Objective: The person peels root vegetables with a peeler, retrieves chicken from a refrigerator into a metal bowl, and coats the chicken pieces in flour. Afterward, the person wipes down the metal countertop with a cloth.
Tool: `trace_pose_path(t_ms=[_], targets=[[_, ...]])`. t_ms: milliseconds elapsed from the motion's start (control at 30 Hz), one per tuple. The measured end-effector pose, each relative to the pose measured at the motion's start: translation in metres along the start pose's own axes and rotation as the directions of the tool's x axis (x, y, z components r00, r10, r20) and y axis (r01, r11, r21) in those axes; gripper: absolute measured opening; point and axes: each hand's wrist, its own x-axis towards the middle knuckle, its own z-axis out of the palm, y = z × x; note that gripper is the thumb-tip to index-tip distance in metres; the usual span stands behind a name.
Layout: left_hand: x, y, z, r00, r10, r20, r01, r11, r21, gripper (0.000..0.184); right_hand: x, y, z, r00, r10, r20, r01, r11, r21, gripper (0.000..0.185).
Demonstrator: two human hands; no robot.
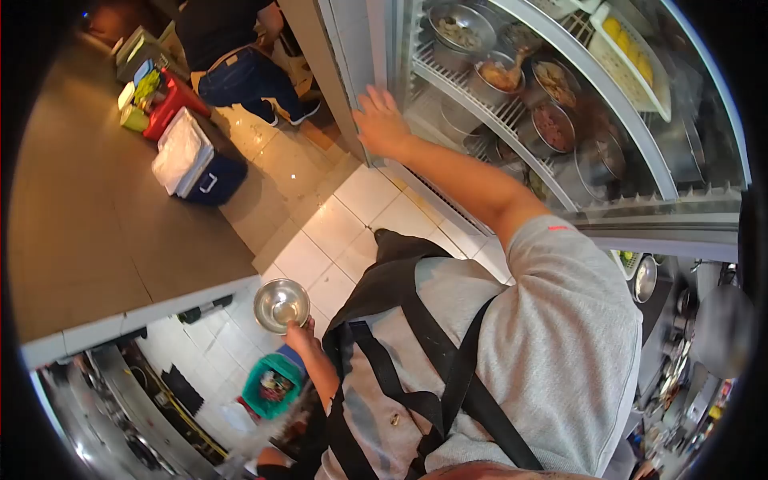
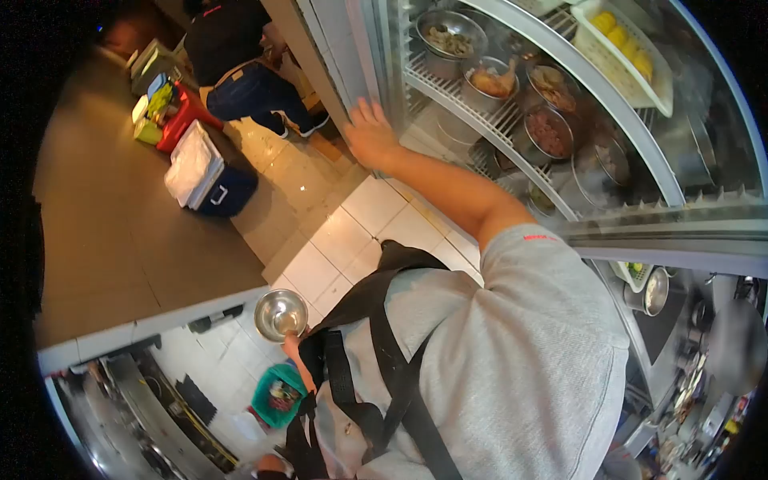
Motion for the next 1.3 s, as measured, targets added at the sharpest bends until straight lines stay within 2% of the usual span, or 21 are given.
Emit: trace_pose_path(t_ms=[133, 167, 200, 233, 300, 367, 433, 467, 600, 667, 767, 800, 833, 867, 967, 1033, 1067, 1100, 1167, 1233, 1300], targets=[[0.044, 0.067, 0.057, 0.995, 0.094, -0.016, -0.093, 0.993, 0.075, 0.051, 0.1, 0.003, -0.002, 1.0, -0.007, -0.016, 0.0, 0.915, -0.405, 0.04], [0.06, 0.079, 0.075, 0.993, 0.114, -0.034, -0.111, 0.989, 0.096, 0.05, 0.121, 0.009, 0.004, 0.949, 0.12, 0.291, 0.014, 0.908, -0.418, 0.04], [0.084, 0.088, 0.082, 0.997, -0.04, 0.069, 0.03, 0.99, 0.138, 0.057, 0.137, 0.017, 0.014, 0.79, 0.245, 0.563, 0.018, 0.907, -0.42, 0.04], [0.096, 0.096, 0.1, 0.993, -0.044, 0.109, 0.026, 0.986, 0.164, 0.057, 0.145, 0.024, 0.031, 0.778, 0.29, 0.557, -0.024, 0.9, -0.436, 0.04], [0.133, 0.104, 0.128, 0.976, -0.004, 0.22, -0.06, 0.958, 0.282, 0.056, 0.148, 0.038, 0.071, 0.727, 0.354, 0.589, 0.228, 0.684, -0.693, 0.043], [0.21, 0.099, 0.148, 0.961, -0.023, 0.275, -0.091, 0.915, 0.392, 0.055, 0.159, 0.039, 0.088, 0.715, 0.425, 0.556, 0.149, 0.684, -0.714, 0.044], [0.286, 0.102, 0.17, 0.879, -0.269, 0.394, 0.111, 0.919, 0.379, 0.055, 0.154, 0.03, 0.085, 0.695, 0.491, 0.524, 0.071, 0.679, -0.731, 0.045], [0.33, 0.1, 0.179, 0.794, -0.204, 0.573, -0.01, 0.937, 0.348, 0.056, 0.155, 0.02, 0.065, 0.654, 0.52, 0.549, 0.108, 0.654, -0.749, 0.044], [0.325, 0.204, 0.242, 0.736, -0.112, 0.667, -0.137, 0.941, 0.309, 0.062, 0.161, -0.006, 0.058, 0.602, 0.575, 0.554, 0.129, 0.615, -0.778, 0.044], [0.33, 0.256, 0.265, 0.674, -0.044, 0.738, -0.233, 0.934, 0.269, 0.064, 0.174, -0.041, 0.046, 0.458, 0.631, 0.626, 0.087, 0.669, -0.738, 0.044], [0.354, 0.305, 0.298, 0.725, -0.083, 0.684, -0.273, 0.877, 0.396, 0.063, 0.145, -0.095, 0.082, 0.699, 0.645, 0.307, -0.168, 0.567, -0.806, 0.039], [0.373, 0.309, 0.31, 0.713, -0.107, 0.693, -0.261, 0.877, 0.404, 0.063, 0.135, -0.111, 0.095, 0.716, 0.586, 0.378, -0.397, 0.789, -0.47, 0.034], [0.4, 0.313, 0.321, 0.683, -0.193, 0.705, -0.251, 0.844, 0.474, 0.063, 0.12, -0.149, 0.088, 0.689, 0.593, 0.417, -0.597, 0.79, -0.138, 0.033], [0.415, 0.313, 0.331, 0.65, -0.273, 0.709, -0.25, 0.804, 0.539, 0.063, 0.087, -0.182, 0.099, 0.829, 0.436, 0.351, -0.471, 0.882, 0.016, 0.039], [0.423, 0.294, 0.371, 0.58, -0.359, 0.731, -0.24, 0.782, 0.575, 0.062, -0.009, -0.253, 0.127, 0.403, 0.572, 0.715, -0.822, 0.569, 0.008, 0.065], [0.391, 0.283, 0.392, 0.474, -0.416, 0.776, -0.261, 0.776, 0.575, 0.065, -0.083, -0.292, 0.159, 0.182, 0.754, 0.632, -0.983, 0.161, 0.091, 0.086], [0.385, 0.267, 0.407, 0.433, -0.469, 0.769, -0.247, 0.759, 0.602, 0.068, -0.08, -0.315, 0.121, -0.051, 0.753, 0.656, -0.978, -0.172, 0.121, 0.088], [0.385, 0.245, 0.425, 0.461, -0.547, 0.699, -0.263, 0.668, 0.696, 0.07, -0.086, -0.331, 0.114, -0.071, 0.754, 0.653, -0.972, -0.2, 0.127, 0.088], [0.378, 0.201, 0.458, 0.312, -0.726, 0.612, -0.239, 0.564, 0.791, 0.069, -0.1, -0.36, 0.106, -0.201, 0.876, 0.439, -0.731, -0.433, 0.528, 0.08], [0.296, 0.213, 0.47, 0.197, -0.747, 0.635, -0.444, 0.51, 0.737, 0.068, -0.116, -0.373, 0.119, -0.282, 0.851, 0.442, -0.64, -0.511, 0.574, 0.06], [0.263, 0.197, 0.49, 0.011, -0.808, 0.589, -0.522, 0.498, 0.693, 0.05, -0.136, -0.407, 0.142, -0.48, 0.736, 0.477, -0.277, -0.643, 0.714, 0.073]])
